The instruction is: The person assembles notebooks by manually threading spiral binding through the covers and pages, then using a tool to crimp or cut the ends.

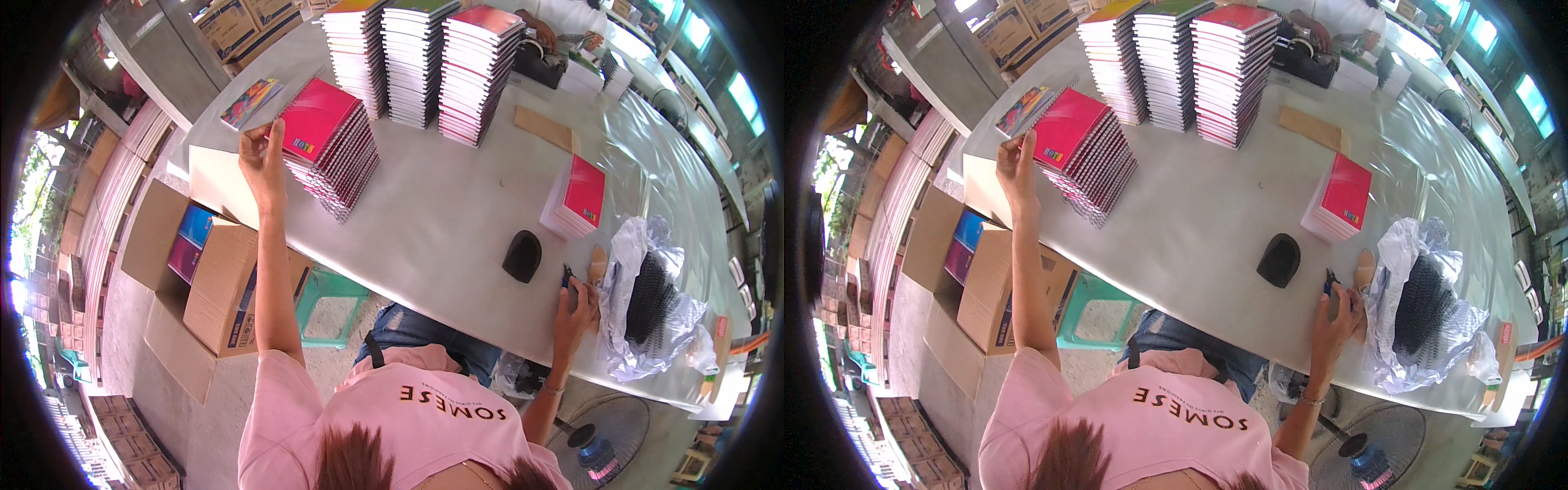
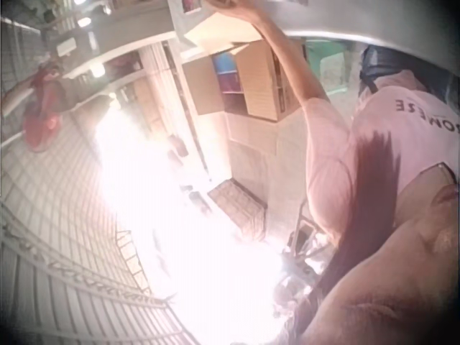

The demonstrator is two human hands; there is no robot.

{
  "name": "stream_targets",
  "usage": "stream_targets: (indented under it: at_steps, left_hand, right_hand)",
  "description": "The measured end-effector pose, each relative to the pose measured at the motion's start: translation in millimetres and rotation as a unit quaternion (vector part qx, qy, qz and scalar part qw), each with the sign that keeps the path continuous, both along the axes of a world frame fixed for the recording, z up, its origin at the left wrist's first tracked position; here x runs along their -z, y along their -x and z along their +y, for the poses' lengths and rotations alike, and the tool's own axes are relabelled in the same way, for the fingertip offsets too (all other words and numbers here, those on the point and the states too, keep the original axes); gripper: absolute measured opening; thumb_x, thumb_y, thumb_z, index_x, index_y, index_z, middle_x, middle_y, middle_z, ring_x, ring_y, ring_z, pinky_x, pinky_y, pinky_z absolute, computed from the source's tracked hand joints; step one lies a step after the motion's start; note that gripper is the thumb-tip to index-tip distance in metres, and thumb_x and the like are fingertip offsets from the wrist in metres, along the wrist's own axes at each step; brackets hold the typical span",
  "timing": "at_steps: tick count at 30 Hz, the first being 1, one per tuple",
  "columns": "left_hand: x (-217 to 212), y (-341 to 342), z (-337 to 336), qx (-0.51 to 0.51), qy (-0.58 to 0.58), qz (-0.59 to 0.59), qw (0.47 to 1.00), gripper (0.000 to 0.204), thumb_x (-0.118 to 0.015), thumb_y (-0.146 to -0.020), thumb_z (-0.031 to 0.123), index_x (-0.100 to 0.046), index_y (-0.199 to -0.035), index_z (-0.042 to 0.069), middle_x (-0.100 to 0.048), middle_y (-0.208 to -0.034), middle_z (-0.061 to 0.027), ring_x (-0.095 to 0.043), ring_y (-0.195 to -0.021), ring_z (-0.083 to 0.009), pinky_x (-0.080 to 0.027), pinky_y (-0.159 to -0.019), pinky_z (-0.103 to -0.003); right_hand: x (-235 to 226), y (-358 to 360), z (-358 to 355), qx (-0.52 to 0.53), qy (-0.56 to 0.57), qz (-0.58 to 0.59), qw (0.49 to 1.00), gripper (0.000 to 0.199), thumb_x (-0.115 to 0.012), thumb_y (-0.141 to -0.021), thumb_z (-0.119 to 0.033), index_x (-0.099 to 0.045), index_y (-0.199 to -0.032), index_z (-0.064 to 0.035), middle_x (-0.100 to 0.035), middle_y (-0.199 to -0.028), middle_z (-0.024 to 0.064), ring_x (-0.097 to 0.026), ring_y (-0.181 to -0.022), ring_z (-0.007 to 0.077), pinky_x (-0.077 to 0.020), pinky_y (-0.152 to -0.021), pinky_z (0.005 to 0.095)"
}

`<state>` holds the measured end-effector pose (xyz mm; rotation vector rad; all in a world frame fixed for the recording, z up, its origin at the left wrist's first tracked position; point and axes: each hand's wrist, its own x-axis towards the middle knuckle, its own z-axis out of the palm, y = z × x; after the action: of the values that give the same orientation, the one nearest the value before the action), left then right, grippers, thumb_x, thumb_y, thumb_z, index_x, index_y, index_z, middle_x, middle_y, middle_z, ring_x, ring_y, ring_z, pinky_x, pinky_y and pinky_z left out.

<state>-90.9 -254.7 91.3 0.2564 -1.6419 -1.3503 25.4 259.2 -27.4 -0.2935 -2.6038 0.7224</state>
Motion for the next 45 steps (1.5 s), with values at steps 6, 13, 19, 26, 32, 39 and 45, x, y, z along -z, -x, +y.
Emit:
stream_targets:
  at_steps: [6,13,19,26,32,39,45]
  left_hand:
    - [25,1,-19,0.032,-0.107,-0.030,0.993,0.027,-0.078,-0.087,0.027,-0.063,-0.094,0.005,-0.059,-0.081,0.0026,-0.047,-0.073,-0.0045,-0.039,-0.068,-0.020]
    - [28,6,-16,0.033,-0.070,-0.053,0.996,0.027,-0.073,-0.091,0.032,-0.064,-0.100,0.008,-0.057,-0.082,0.0038,-0.049,-0.077,-0.0062,-0.040,-0.071,-0.022]
    - [16,-26,10,-0.170,0.115,-0.014,0.979,0.029,-0.065,-0.096,0.033,-0.062,-0.104,0.005,-0.057,-0.103,-0.0044,-0.052,-0.096,-0.0150,-0.043,-0.085,-0.033]
    - [7,-46,105,-0.046,0.189,0.133,0.972,0.008,-0.063,-0.096,0.012,-0.059,-0.099,0.006,-0.052,-0.104,-0.0050,-0.049,-0.103,-0.0219,-0.037,-0.091,-0.039]
    - [9,-33,234,0.371,0.041,-0.036,0.927,0.040,-0.066,-0.093,0.012,-0.052,-0.129,0.004,-0.054,-0.123,-0.0075,-0.048,-0.115,-0.0194,-0.041,-0.096,-0.036]
    - [21,-38,280,0.557,-0.208,-0.102,0.797,0.041,-0.062,-0.098,0.012,-0.048,-0.136,0.003,-0.059,-0.121,-0.0015,-0.054,-0.111,-0.0098,-0.041,-0.098,-0.027]
    - [27,-57,222,0.377,0.329,-0.144,0.854,0.030,-0.056,-0.098,0.007,-0.052,-0.128,0.003,-0.060,-0.110,-0.0104,-0.058,-0.109,-0.0265,-0.038,-0.105,-0.037]
  right_hand:
    - [-10,28,10,-0.074,0.008,0.079,0.994,0.028,-0.063,-0.095,-0.019,-0.066,-0.116,-0.0002,-0.065,-0.113,0.0201,-0.056,-0.113,0.0345,-0.0420,-0.100,0.0405]
    - [-51,80,9,-0.064,0.089,0.197,0.974,0.035,-0.057,-0.099,-0.026,-0.063,-0.119,0.0022,-0.064,-0.117,0.0194,-0.058,-0.109,0.0335,-0.0436,-0.097,0.0415]
    - [-50,152,20,-0.034,0.178,0.120,0.976,0.056,-0.062,-0.095,-0.045,-0.061,-0.123,0.0040,-0.068,-0.107,0.0165,-0.064,-0.096,0.0220,-0.0501,-0.084,0.0350]
    - [-66,147,20,-0.063,0.350,0.035,0.934,0.049,-0.072,-0.088,-0.034,-0.063,-0.116,0.0039,-0.071,-0.089,0.0160,-0.068,-0.077,0.0256,-0.0526,-0.070,0.0384]
    - [-93,123,-8,-0.064,0.213,0.212,0.952,0.037,-0.070,-0.089,-0.025,-0.059,-0.115,-0.0014,-0.069,-0.092,0.0117,-0.066,-0.079,0.0236,-0.0518,-0.072,0.0390]
    - [-83,48,-72,-0.193,0.384,0.139,0.892,0.032,-0.074,-0.086,-0.011,-0.058,-0.113,-0.0060,-0.056,-0.096,0.0040,-0.056,-0.083,0.0131,-0.0466,-0.076,0.0266]
    - [-96,-4,109,0.207,-0.017,0.187,0.960,0.021,-0.072,-0.086,-0.012,-0.065,-0.105,-0.0073,-0.066,-0.095,0.0108,-0.063,-0.086,0.0244,-0.0494,-0.074,0.0358]
